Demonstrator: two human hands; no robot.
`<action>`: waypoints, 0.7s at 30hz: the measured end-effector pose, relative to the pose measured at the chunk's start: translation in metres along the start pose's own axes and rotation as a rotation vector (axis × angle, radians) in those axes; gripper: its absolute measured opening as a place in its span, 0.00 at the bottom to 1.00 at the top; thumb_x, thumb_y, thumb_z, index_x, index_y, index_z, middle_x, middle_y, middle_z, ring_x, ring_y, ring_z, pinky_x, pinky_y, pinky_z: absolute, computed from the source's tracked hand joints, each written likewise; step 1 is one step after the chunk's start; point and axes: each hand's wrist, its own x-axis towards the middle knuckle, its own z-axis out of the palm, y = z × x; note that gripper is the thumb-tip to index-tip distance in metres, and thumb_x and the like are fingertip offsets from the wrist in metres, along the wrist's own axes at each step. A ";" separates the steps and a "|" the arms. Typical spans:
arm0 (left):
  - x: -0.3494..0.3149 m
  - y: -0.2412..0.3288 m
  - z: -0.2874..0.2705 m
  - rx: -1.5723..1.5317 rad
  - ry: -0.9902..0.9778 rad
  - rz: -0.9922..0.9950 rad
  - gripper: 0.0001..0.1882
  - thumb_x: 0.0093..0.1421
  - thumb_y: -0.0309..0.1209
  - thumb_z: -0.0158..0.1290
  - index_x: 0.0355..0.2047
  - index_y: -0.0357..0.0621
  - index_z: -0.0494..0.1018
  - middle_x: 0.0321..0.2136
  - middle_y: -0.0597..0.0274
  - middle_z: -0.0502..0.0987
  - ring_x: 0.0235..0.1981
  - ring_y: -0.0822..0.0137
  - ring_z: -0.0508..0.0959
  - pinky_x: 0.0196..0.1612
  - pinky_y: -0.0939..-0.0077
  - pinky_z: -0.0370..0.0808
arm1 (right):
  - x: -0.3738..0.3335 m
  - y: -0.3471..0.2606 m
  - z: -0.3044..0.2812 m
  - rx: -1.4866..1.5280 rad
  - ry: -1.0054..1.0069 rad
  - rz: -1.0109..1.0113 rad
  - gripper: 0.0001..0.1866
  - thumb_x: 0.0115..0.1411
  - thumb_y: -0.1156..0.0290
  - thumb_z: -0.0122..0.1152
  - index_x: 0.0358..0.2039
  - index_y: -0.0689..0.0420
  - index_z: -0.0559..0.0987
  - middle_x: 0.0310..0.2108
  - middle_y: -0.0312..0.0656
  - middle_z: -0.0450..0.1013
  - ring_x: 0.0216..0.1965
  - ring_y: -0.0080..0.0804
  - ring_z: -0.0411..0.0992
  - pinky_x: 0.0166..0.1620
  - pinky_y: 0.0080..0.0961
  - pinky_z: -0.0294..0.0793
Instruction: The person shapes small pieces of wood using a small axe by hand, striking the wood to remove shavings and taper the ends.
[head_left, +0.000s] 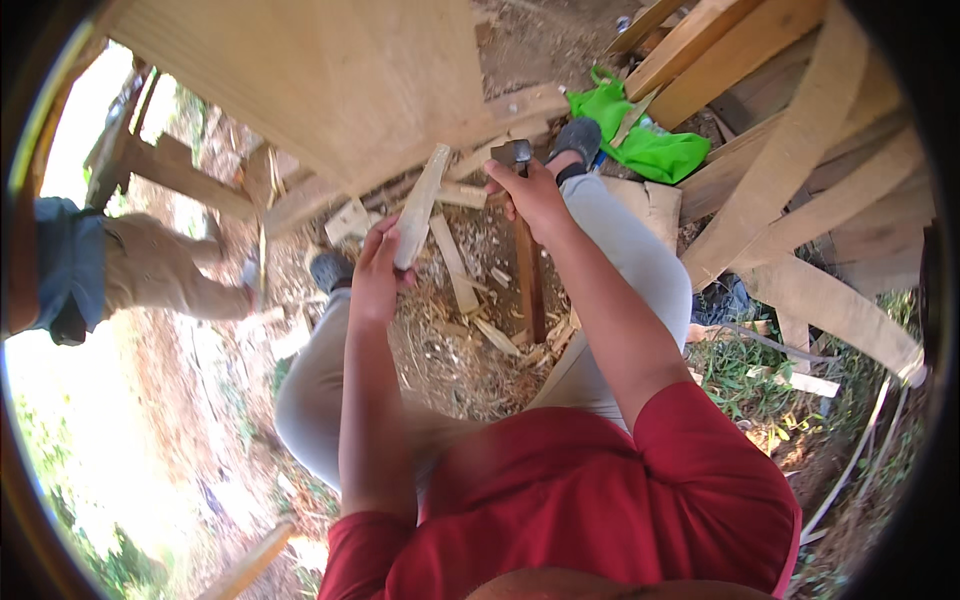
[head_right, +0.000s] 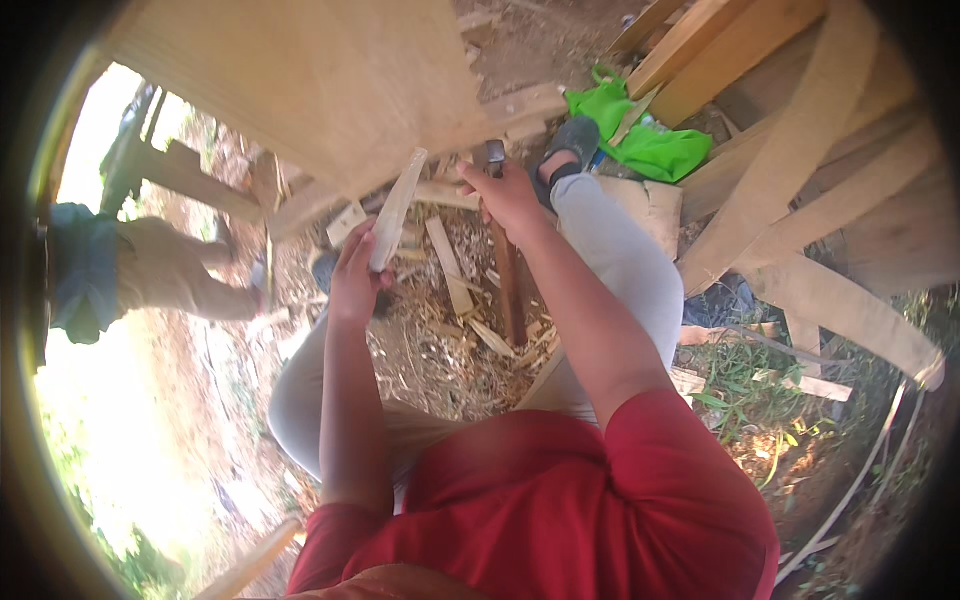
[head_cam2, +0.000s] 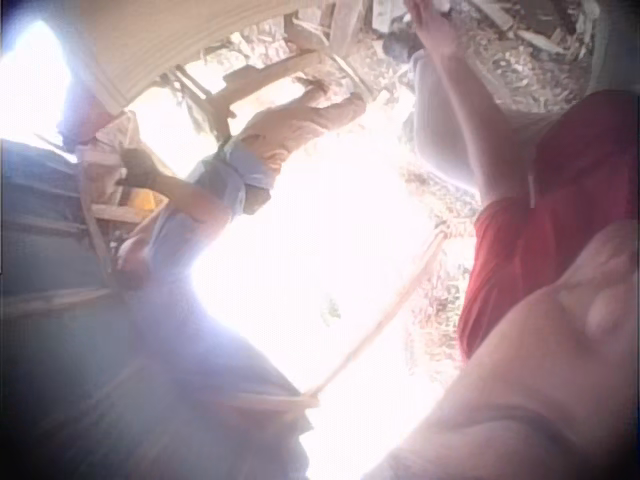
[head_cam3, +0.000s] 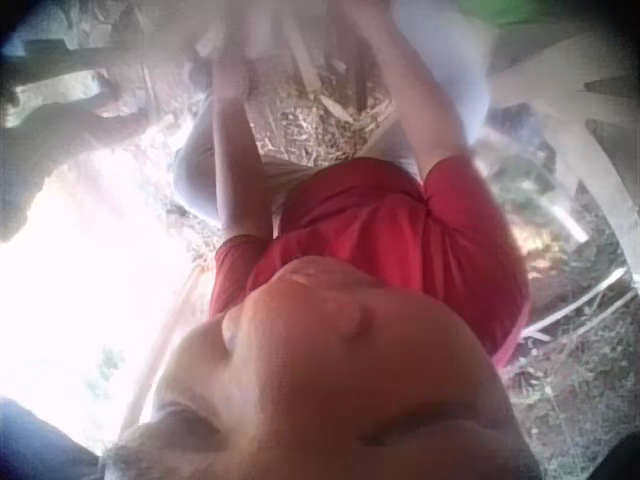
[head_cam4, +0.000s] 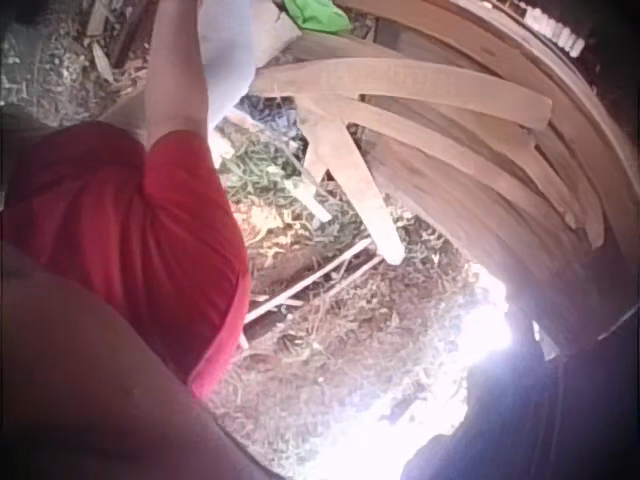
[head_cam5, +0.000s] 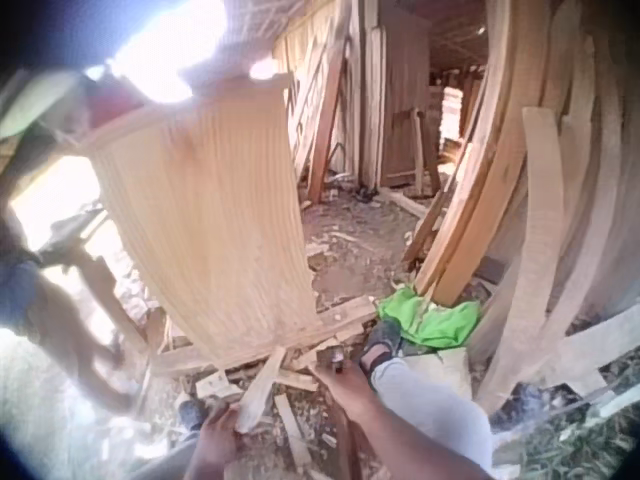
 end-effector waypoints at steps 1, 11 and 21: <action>-0.020 0.019 0.014 -0.016 -0.006 0.038 0.19 0.77 0.40 0.47 0.62 0.47 0.71 0.36 0.64 0.79 0.25 0.76 0.74 0.26 0.82 0.70 | -0.013 -0.015 -0.004 0.108 -0.020 -0.041 0.23 0.62 0.57 0.74 0.47 0.61 0.78 0.36 0.40 0.83 0.20 0.18 0.68 0.23 0.21 0.68; -0.148 0.059 0.044 -0.307 -0.379 0.131 0.20 0.78 0.37 0.44 0.65 0.43 0.65 0.36 0.60 0.77 0.24 0.70 0.72 0.26 0.76 0.67 | -0.162 -0.100 -0.007 0.423 -0.233 -0.337 0.08 0.64 0.72 0.70 0.40 0.58 0.79 0.29 0.32 0.76 0.20 0.17 0.67 0.25 0.21 0.68; -0.205 0.064 0.098 -0.191 -0.345 0.320 0.31 0.72 0.48 0.55 0.64 0.38 0.64 0.40 0.60 0.79 0.36 0.73 0.77 0.34 0.81 0.72 | -0.214 -0.113 -0.039 0.476 -0.052 -0.408 0.20 0.60 0.75 0.76 0.48 0.57 0.76 0.27 0.31 0.71 0.21 0.18 0.65 0.25 0.22 0.66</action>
